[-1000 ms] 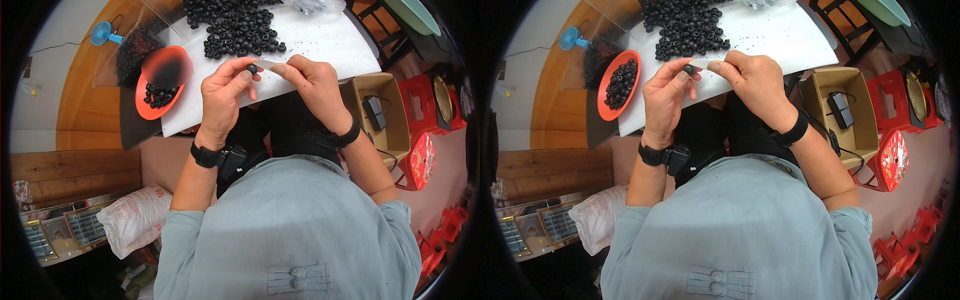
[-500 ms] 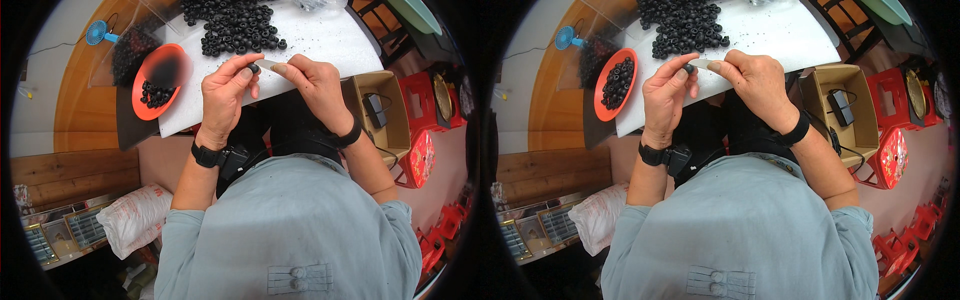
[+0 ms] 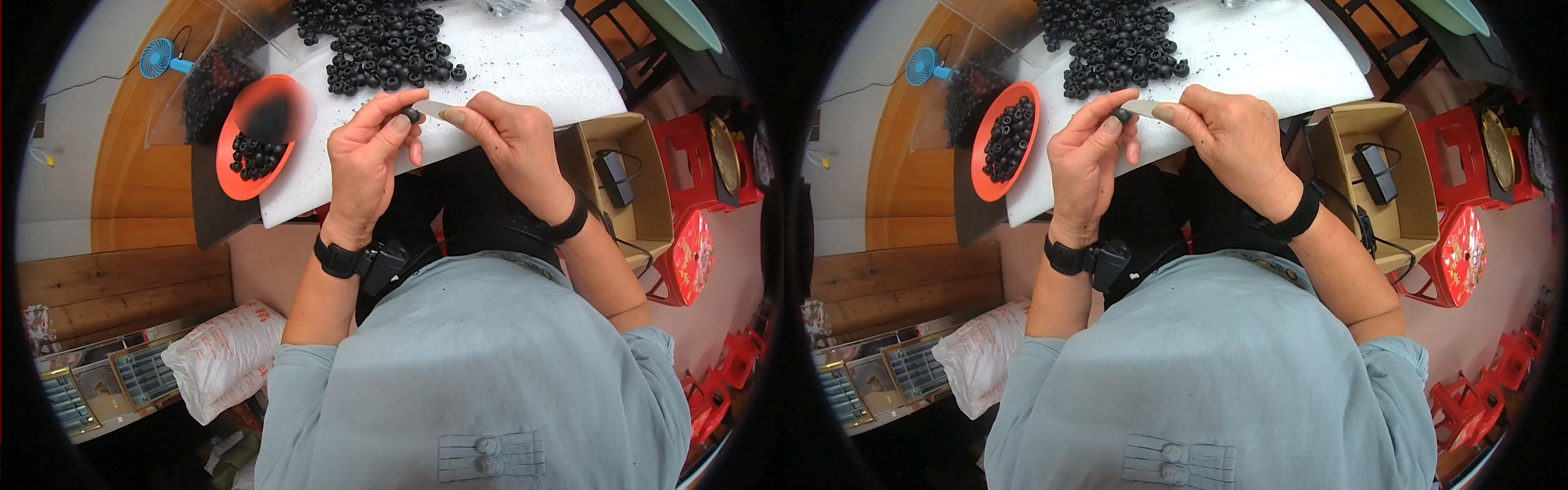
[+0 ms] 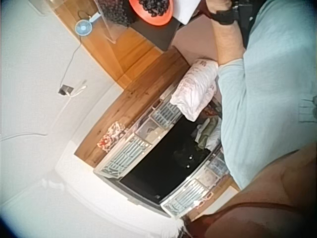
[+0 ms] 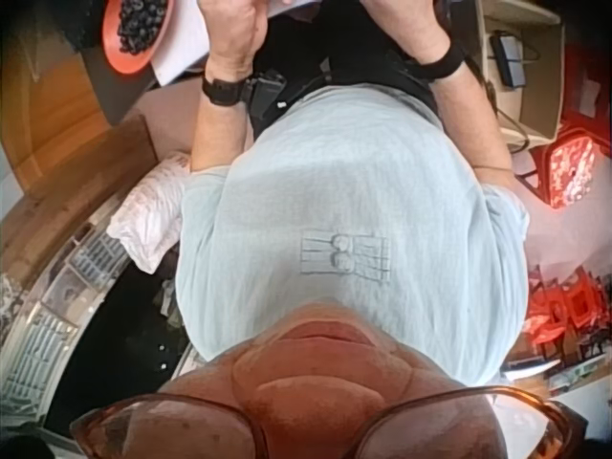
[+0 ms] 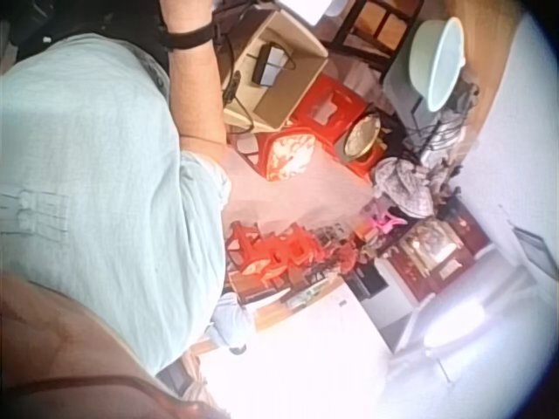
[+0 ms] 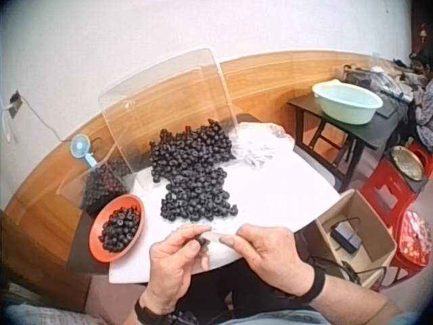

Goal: Cleaning and trimming flash or excess material from black rubber shoe components using a knife.

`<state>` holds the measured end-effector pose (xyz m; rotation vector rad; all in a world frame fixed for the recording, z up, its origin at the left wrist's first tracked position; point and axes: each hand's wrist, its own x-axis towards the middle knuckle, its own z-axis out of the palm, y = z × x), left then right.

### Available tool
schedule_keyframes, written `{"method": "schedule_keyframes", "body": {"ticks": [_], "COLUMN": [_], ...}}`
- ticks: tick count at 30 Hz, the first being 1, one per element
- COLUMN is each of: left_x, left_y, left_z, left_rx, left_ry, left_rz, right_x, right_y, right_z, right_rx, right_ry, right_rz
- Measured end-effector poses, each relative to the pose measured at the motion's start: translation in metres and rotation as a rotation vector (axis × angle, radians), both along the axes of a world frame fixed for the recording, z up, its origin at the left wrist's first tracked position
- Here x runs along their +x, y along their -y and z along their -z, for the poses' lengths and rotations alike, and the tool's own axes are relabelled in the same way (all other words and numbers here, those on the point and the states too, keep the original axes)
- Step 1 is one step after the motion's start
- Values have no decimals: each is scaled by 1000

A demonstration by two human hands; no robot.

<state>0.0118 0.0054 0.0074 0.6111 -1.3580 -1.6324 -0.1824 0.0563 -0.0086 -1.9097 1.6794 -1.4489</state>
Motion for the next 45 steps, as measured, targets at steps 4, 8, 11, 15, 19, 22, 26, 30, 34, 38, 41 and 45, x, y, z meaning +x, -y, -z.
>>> {"method": "schedule_keyframes", "body": {"ticks": [4,8,11,15,19,22,26,30,34,38,41,45], "left_x": [-1,-2,-2,-2,-4,-5,-10,-11,-11,-5,25,93], "left_y": [0,-1,-1,-1,-3,-4,-7,-8,-7,-8,-4,13], "left_z": [2,3,4,6,6,7,7,7,10,-1,-25,-63], "left_rx": [-23,-34,-30,-40,-48,-55,-42,-30,-37,-141,-399,-528], "left_ry": [-9,-9,-11,-13,-19,-15,-18,-24,3,42,285,540], "left_rz": [-13,-25,-22,-24,-53,-70,-120,-120,-121,-182,-427,-726], "right_x": [2,2,2,2,3,4,5,5,8,0,-13,-14], "right_y": [0,0,1,1,1,1,1,1,1,0,-4,-7], "right_z": [0,1,2,3,5,5,7,9,11,11,9,8], "right_rx": [13,-22,-27,-33,-45,-51,-48,-63,-104,1,96,116], "right_ry": [-9,-31,-49,-48,-55,-61,-50,-68,-134,293,641,746], "right_rz": [-2,10,15,17,23,27,29,39,44,-97,-201,-236]}}
